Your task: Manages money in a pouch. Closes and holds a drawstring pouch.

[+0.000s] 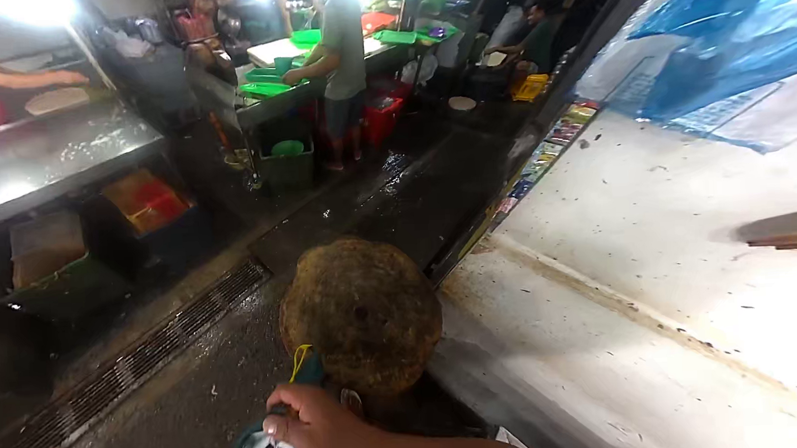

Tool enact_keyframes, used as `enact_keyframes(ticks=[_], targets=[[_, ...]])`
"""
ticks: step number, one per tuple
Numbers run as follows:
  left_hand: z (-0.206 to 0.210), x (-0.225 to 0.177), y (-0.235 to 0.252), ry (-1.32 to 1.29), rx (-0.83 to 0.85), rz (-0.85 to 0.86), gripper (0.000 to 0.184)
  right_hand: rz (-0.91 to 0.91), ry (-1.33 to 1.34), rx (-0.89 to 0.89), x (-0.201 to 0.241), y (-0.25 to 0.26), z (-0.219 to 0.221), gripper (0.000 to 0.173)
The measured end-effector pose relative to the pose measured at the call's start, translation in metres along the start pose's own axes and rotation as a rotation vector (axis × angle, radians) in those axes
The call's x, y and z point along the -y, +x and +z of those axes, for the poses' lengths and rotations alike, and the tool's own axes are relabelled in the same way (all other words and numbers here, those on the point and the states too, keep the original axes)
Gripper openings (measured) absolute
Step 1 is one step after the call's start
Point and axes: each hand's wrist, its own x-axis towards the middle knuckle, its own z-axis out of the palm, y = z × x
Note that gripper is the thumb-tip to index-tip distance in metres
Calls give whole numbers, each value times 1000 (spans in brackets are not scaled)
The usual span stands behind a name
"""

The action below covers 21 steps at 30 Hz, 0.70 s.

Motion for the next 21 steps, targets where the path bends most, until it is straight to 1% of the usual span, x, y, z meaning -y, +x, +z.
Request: enact_keyframes(ticks=[3, 6, 7, 9, 11, 14, 17, 19, 21], targets=[[11, -12, -9, -156, 84, 55, 32, -60, -22, -63, 9, -2, -16, 32], [20, -25, -14, -279, 15, 159, 35, -98, -42, -127, 29, -9, -29, 28], [23, -32, -18, -299, 28, 168, 36, -109, -42, -140, 33, -11, -31, 26], [27, -41, -26, -293, 131, 160, 40, -108, -44, -182, 36, -17, -34, 24], [26, -43, -23, -342, 292, 155, 43, -110, -35, -213, 37, -24, -39, 24], [25, -36, -18, -422, 502, 145, 45, -197, 45, -221, 44, -32, -46, 22], [27, -31, -17, -446, 610, 112, 49, -221, 105, -251, 48, -36, -46, 19], [27, -28, -16, -425, 641, 98, 54, -228, 112, -243, 49, -38, -45, 19], [27, -25, -15, -402, 647, 90, 55, -227, 118, -237, 48, -39, -44, 19]])
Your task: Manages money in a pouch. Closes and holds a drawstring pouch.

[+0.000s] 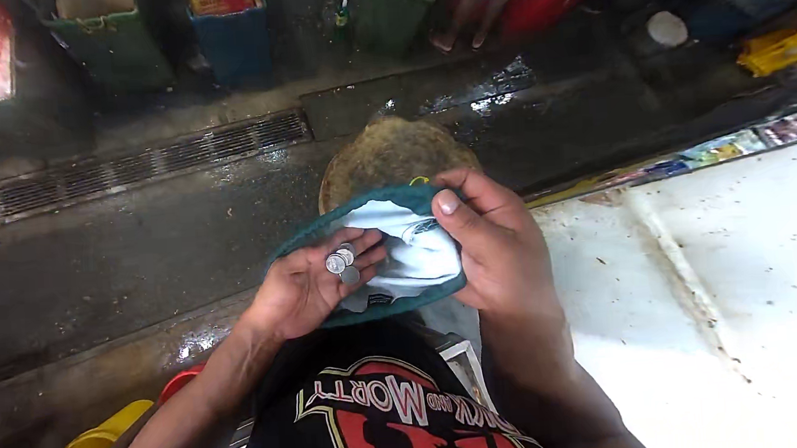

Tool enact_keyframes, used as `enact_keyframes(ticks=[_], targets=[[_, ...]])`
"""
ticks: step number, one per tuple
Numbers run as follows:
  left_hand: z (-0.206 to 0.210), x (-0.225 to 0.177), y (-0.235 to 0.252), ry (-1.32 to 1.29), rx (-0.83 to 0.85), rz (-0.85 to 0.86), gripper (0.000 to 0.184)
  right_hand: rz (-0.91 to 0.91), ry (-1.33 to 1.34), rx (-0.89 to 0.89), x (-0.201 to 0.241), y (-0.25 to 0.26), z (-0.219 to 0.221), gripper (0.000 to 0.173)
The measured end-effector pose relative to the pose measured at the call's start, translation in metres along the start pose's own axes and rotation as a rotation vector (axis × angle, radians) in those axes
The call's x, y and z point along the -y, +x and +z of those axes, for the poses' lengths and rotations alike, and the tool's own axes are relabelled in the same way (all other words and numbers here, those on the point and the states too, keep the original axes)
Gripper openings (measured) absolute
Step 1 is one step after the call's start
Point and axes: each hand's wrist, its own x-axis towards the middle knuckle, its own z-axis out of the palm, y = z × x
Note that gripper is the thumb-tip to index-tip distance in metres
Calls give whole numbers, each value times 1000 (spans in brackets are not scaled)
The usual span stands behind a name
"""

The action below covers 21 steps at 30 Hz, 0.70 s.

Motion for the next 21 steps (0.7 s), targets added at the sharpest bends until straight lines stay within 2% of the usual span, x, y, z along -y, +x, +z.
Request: enact_keyframes(ticks=[7, 21], targets=[[1, 9, 1, -1, -137, 59, 43, 16, -1, -37, -4, -7, -2, 17], [-8, 11, -4, -64, -75, 59, 47, 51, 31, -16, -11, -16, -1, 18]])
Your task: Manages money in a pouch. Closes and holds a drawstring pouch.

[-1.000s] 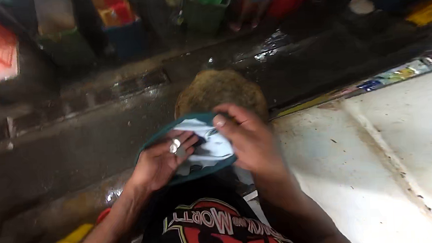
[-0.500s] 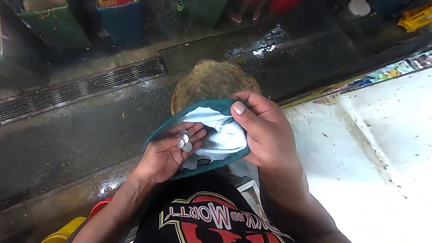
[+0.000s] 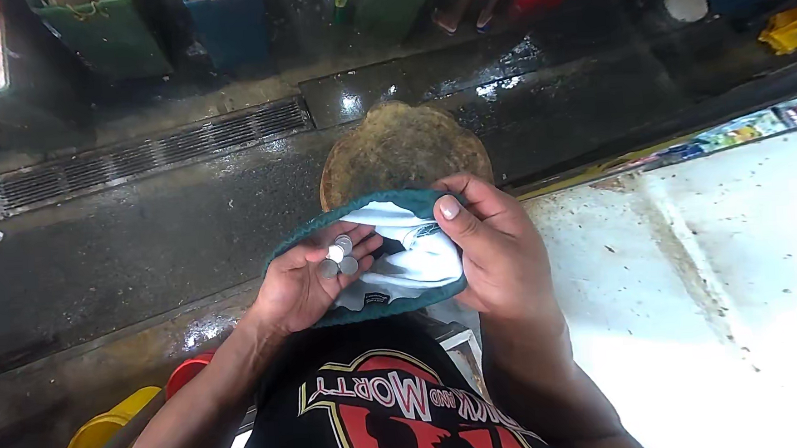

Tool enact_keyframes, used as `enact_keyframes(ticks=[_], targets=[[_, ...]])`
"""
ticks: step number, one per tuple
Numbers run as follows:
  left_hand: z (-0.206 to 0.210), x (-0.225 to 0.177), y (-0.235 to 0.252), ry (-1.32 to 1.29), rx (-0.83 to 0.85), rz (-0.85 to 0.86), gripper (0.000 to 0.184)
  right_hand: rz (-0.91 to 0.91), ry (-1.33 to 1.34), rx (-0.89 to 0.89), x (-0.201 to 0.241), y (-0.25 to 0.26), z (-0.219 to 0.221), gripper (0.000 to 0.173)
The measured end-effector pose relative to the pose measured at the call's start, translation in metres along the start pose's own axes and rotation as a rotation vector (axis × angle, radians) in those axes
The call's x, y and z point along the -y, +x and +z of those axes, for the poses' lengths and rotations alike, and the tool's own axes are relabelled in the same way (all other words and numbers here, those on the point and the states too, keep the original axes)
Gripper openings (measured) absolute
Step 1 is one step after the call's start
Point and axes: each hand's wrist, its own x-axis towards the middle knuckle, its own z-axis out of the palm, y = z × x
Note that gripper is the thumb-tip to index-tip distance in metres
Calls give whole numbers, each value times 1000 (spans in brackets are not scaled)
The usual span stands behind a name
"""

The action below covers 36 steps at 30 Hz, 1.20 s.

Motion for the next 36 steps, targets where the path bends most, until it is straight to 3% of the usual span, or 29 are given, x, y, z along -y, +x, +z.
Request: enact_keyframes(ticks=[4, 14, 21, 27, 31, 36], targets=[[1, 4, 0, 36, -69, 11, 38, -16, 2, -4, -2, 0, 0, 18], [0, 7, 2, 58, -111, 45, 48, -14, -5, -11, -5, 0, 2, 17], [3, 2, 6, 61, -168, 45, 40, -11, 0, -15, -4, 1, 2, 17], [5, 5, 7, 82, -205, 68, 47, -5, -11, -12, -4, 1, 0, 18], [6, 4, 10, 204, -267, 23, 55, -2, -11, -10, -3, 1, -1, 18], [-4, 8, 19, 422, -356, -87, 46, -5, -53, 9, -3, -2, 2, 18]])
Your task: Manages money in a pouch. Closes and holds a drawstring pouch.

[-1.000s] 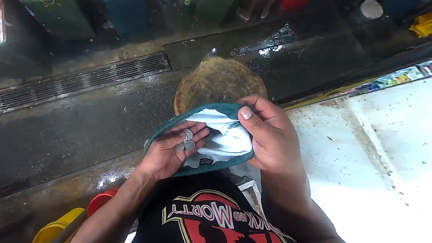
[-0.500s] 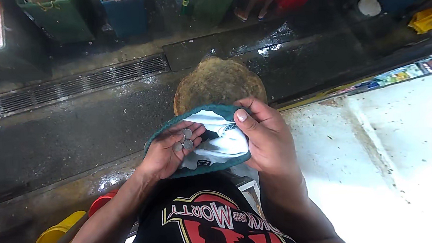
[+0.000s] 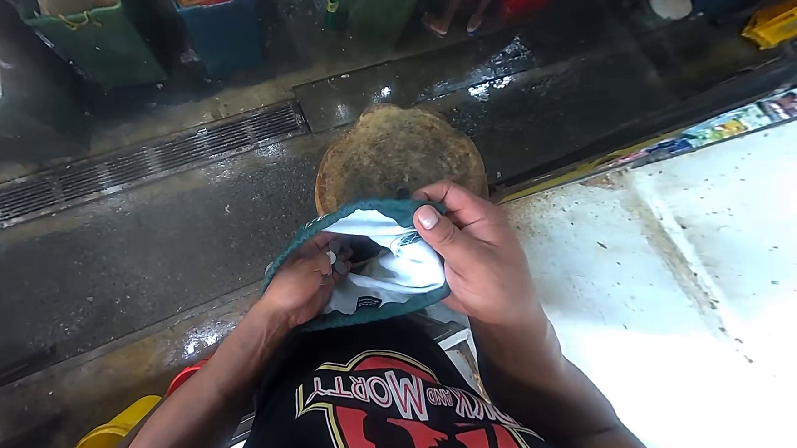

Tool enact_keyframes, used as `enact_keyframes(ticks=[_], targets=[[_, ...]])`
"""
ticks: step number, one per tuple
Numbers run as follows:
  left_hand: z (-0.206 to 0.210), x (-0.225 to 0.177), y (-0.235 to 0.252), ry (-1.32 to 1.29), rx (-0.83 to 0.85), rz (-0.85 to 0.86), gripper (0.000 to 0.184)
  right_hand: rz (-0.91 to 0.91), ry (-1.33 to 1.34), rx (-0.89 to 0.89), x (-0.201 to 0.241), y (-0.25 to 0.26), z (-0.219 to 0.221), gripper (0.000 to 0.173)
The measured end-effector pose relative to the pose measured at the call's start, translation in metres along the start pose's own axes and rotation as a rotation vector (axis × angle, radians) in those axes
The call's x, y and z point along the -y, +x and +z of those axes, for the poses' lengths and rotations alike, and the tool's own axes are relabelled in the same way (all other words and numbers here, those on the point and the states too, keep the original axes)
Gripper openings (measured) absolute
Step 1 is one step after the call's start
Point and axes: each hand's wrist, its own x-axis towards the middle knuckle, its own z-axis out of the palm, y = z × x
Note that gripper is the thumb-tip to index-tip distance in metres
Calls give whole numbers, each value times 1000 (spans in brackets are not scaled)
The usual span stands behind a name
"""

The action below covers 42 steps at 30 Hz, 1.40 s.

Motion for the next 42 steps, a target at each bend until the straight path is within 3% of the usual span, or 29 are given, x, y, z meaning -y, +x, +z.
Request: enact_keyframes(ticks=[4, 7, 11, 14, 19, 22, 25, 26, 28, 30, 31, 33, 35, 37, 39, 42], targets=[[1, -3, 5, 492, -89, -54, 41, 7, -17, 1, -1, -2, 0, 18], [-9, -7, 8, 1172, 51, 8, 37, 13, -23, -13, -1, -4, -3, 18], [-6, -11, 7, 1514, 203, -24, 48, 19, -47, -14, -3, -5, 0, 19], [-12, -11, 3, 1498, 162, 62, 41, 18, -26, -7, -4, -5, 0, 19], [-7, -29, -26, 1254, -13, 269, 31, 15, -10, -40, -3, -3, -6, 19], [-5, -56, -68, 963, 96, 532, 32, -12, -19, -55, 3, 3, -12, 20], [-42, -97, -108, 764, -121, 756, 24, -49, 32, -113, 13, 10, -17, 19], [-61, -108, -114, 762, -207, 760, 26, -53, 74, -137, 18, 13, -18, 19], [-100, -108, -120, 937, -237, 530, 52, -63, 161, -160, 30, 17, -17, 18], [-98, -77, -113, 1039, -117, 221, 86, -77, 195, -167, 41, 21, -12, 18], [-85, -53, -105, 996, -81, 185, 89, -84, 192, -170, 46, 22, -9, 19], [-63, -6, -79, 915, -105, 357, 75, -104, 168, -172, 56, 23, -7, 21], [-50, 6, -40, 880, -214, 676, 50, -144, 129, -155, 67, 27, -8, 21], [-37, -16, -16, 804, -329, 867, 29, -204, 80, -166, 78, 28, -12, 20], [-27, -50, -16, 777, -360, 872, 24, -263, -54, -204, 90, 27, -27, 22], [-22, -101, -31, 1034, -313, 869, 18, -292, -569, -399, 100, 21, -58, 27]])
